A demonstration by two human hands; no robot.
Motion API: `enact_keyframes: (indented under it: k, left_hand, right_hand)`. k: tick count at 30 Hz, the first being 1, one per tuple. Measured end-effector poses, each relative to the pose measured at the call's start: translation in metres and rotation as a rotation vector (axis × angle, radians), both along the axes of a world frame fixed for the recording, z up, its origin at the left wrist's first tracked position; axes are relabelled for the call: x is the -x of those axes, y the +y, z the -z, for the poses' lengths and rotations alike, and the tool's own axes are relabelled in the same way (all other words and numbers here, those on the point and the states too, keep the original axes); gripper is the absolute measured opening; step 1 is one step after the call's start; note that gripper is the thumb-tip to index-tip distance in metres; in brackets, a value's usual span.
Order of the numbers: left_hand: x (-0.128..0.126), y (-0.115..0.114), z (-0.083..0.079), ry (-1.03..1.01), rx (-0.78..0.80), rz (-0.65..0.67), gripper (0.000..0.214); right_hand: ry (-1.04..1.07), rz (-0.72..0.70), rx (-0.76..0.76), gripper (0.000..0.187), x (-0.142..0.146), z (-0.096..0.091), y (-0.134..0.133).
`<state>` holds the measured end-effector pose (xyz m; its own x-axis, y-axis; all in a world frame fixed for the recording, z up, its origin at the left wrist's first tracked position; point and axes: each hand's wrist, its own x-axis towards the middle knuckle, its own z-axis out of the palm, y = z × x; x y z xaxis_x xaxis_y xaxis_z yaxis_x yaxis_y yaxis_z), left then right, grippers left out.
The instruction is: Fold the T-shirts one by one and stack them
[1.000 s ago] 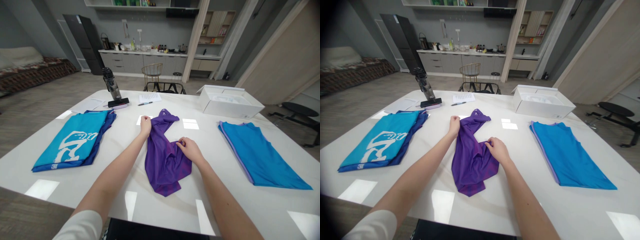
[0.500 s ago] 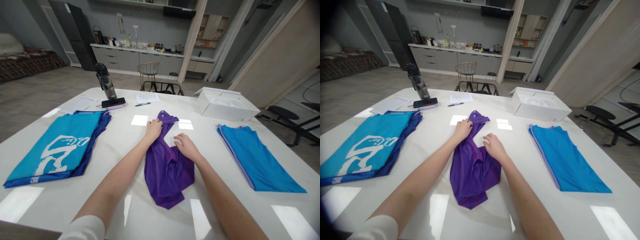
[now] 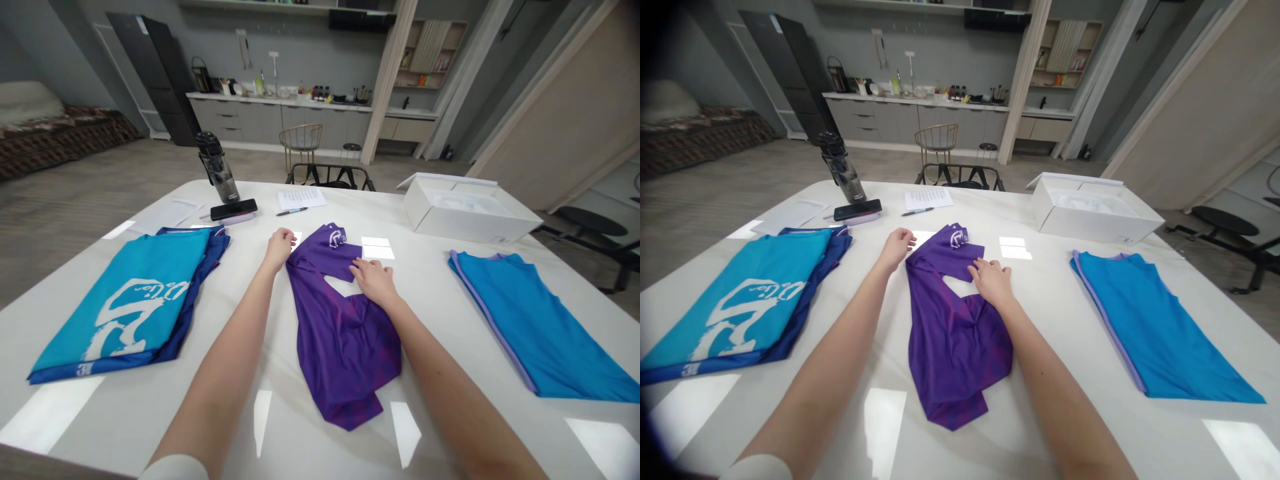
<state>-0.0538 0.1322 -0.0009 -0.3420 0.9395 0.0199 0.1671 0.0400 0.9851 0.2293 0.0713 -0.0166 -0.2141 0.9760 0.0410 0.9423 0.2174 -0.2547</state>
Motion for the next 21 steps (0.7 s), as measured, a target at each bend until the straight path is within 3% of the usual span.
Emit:
enact_keyframes:
  k: [2,5,7,9,13,15,18,19,21]
  left_hand:
    - [0.001,-0.004,-0.008,0.165,-0.058,0.046,0.009]
    - [-0.024,-0.018,-0.016,0.541,-0.235,0.322,0.014]
    - [-0.052,-0.029,-0.012,0.712,-0.263,0.537,0.021]
    - [-0.077,-0.039,-0.001,0.786,-0.204,0.566,0.022]
    - [-0.098,-0.040,0.021,0.681,-0.149,0.451,0.007]
    - [-0.088,-0.030,0.021,0.629,-0.134,0.371,0.009]
    - [-0.054,-0.009,0.008,0.429,-0.099,0.125,0.024]
    - [-0.039,-0.003,0.002,0.147,-0.087,-0.048,0.021]
    - [-0.009,0.006,-0.008,-0.343,-0.076,-0.237,0.015]
  right_hand:
    - [0.035,0.002,0.051,0.046,-0.008,0.000,0.008]
    - [0.100,-0.044,0.124,0.042,-0.018,-0.002,0.022]
    - [0.196,-0.089,0.141,0.039,-0.024,-0.005,0.028]
    - [0.310,-0.106,0.129,0.039,-0.029,-0.009,0.032]
    - [0.406,-0.025,0.126,0.030,-0.034,-0.014,0.032]
    - [0.413,0.047,0.112,0.025,-0.033,-0.015,0.031]
    - [0.410,0.116,0.102,0.025,-0.027,-0.015,0.028]
    - [0.410,0.107,0.115,0.026,-0.024,-0.015,0.026]
    - [0.401,0.047,0.138,0.027,-0.017,-0.015,0.023]
